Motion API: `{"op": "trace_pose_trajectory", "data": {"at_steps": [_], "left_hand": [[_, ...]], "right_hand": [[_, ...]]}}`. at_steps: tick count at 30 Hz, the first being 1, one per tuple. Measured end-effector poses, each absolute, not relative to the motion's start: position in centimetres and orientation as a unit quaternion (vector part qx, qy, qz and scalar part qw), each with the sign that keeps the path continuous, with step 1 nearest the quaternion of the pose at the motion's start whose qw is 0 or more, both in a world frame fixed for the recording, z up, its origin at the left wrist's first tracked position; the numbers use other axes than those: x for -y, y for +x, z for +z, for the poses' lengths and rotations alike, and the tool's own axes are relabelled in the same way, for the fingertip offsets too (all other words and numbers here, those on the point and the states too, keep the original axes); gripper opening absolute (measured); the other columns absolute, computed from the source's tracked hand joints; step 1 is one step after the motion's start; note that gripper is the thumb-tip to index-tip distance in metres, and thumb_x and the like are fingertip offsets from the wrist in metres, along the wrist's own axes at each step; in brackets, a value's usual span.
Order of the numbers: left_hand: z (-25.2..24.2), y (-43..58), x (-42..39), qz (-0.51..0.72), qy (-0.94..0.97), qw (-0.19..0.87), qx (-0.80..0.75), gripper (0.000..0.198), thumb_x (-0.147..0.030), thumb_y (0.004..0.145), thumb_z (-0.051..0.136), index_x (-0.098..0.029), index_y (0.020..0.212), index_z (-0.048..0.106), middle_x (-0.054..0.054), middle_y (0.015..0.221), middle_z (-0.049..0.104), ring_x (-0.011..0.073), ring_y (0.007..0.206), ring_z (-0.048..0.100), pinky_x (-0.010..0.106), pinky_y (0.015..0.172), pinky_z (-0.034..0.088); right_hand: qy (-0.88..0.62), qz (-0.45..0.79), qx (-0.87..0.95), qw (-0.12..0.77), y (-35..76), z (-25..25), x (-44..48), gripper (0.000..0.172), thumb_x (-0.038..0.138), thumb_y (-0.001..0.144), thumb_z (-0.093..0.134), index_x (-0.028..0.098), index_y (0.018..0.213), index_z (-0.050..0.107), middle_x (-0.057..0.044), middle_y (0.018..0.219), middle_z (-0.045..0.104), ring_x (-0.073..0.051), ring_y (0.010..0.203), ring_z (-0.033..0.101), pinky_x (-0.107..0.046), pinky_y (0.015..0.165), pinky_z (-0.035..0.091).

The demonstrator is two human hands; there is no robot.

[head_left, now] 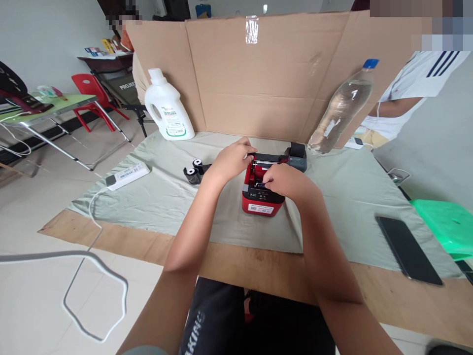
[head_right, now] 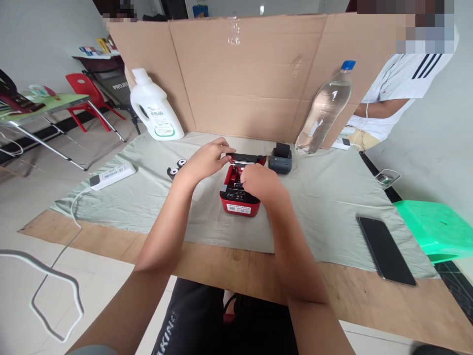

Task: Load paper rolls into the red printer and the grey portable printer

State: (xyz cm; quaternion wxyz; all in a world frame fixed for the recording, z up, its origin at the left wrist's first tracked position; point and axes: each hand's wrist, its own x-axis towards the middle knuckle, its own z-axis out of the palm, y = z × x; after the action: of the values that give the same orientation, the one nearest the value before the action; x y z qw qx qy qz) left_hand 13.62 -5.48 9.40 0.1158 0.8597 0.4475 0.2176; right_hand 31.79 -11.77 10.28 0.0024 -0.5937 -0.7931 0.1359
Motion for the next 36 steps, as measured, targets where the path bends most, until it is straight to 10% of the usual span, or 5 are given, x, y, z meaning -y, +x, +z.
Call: {"op": "trace_pose_trajectory", "data": {"at_steps": [15, 25, 36], "left_hand": [[11.4, 14.7, 8.6, 0.084, 0.846, 0.119, -0.513, 0.019, -0.017, 0.087, 0.06, -0.023, 0.091, 0.078, 0.005, 0.1, 0.077, 0.022, 0.092, 0.069, 0.032, 0.078, 0.05], [10.5, 15.4, 9.2, 0.027, 0.886, 0.072, -0.457, 0.038, -0.023, 0.084, 0.068, -0.029, 0.122, 0.064, 0.004, 0.116, 0.068, 0.0247, 0.103, 0.067, 0.029, 0.07, 0.046], [10.6, 16.0, 10.0, 0.039, 0.902, 0.062, -0.425, 0.012, -0.015, 0.086, 0.065, -0.023, 0.088, 0.073, 0.003, 0.123, 0.059, 0.0182, 0.093, 0.066, 0.031, 0.067, 0.043]], "right_hand": [[-0.648, 0.176, 0.737, 0.084, 33.8, 13.1, 14.8, 0.025, 0.017, 0.089, 0.058, 0.025, 0.098, 0.08, -0.003, 0.093, 0.076, -0.02, 0.084, 0.064, -0.029, 0.065, 0.04], [-0.657, 0.127, 0.737, 0.094, 34.6, 11.0, 12.0, 0.034, 0.015, 0.088, 0.059, 0.025, 0.116, 0.075, -0.007, 0.122, 0.071, -0.025, 0.102, 0.065, -0.032, 0.075, 0.045], [-0.644, 0.149, 0.747, 0.074, 35.5, 9.5, 10.4, 0.031, 0.015, 0.081, 0.064, 0.024, 0.11, 0.068, -0.006, 0.116, 0.068, -0.021, 0.095, 0.064, -0.029, 0.073, 0.044]]}}
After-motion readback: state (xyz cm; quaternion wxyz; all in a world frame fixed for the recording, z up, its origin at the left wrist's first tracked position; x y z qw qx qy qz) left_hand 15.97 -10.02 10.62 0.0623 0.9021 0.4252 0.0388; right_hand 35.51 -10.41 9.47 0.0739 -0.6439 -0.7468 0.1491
